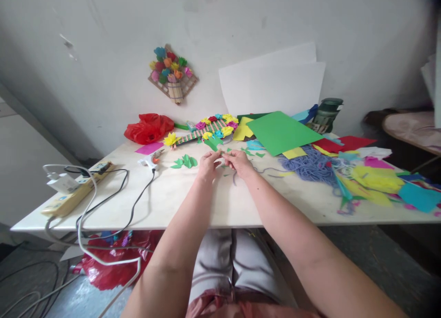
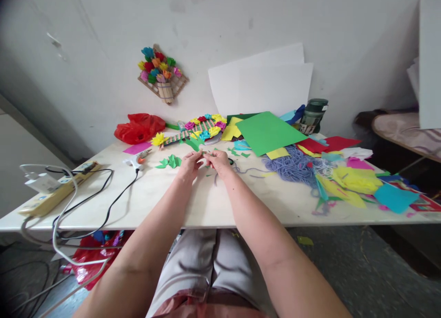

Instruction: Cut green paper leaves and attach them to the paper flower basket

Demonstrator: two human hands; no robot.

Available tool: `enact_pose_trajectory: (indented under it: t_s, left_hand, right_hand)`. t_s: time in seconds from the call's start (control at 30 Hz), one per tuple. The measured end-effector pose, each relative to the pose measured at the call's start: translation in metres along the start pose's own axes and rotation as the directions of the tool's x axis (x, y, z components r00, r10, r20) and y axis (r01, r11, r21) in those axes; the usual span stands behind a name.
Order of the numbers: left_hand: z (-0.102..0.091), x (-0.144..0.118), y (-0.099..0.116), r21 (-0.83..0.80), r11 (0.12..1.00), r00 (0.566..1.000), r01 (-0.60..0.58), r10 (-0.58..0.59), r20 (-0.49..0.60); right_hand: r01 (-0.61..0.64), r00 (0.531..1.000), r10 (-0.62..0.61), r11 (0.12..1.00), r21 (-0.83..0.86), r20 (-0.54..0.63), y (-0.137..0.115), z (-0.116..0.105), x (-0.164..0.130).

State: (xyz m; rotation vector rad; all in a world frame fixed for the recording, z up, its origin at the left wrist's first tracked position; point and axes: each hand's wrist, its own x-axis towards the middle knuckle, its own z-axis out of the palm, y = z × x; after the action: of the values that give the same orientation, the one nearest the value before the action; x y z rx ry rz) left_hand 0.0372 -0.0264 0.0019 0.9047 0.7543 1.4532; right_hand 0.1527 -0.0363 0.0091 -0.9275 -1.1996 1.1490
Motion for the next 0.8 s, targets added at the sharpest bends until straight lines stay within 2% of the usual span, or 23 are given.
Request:
enact_pose_trajectory:
  t_s: [0.17,0.27,0.37,0.57,0.8]
  left_hand:
    - [0.0022,0.0026,-0.0005,-0.072,0.993,0.992,0.088,-0.094,-0.089]
    - [0.0033,0.0029,0.0011,-0.11,0.987,0.987,0.117,-0.128,-0.099]
    - [0.0029,0.0023,0.0025,-0.137,0.984,0.99,0.11,-0.121,-0.077]
    - [-0.0001,0.0012,-0.0002,-0.079,0.996,0.995,0.037,-0.044,-0.086]
    - [-0.0012,0.004,-0.0066,-0.056,0.997,0.998,0.052,-0.054,-0.035]
  right_hand:
    - [0.034,0.999,-0.034,0.999,-0.025,-0.015,-0.0025,0.0028,-0.0009]
    - [0.03,0.999,-0.03,0.999,-0.021,-0.02,-0.0019,0.0026,-0.0003]
    - [0.019,1.0,-0.02,1.0,-0.025,-0.017,0.0005,0.0015,0.0011]
    - [-0.041,0.998,0.041,0.999,-0.022,0.036,0.0026,0.0004,0.0008]
    - [0.04,0.999,-0.04,0.998,-0.056,0.004,0.0012,0.0005,-0.0003]
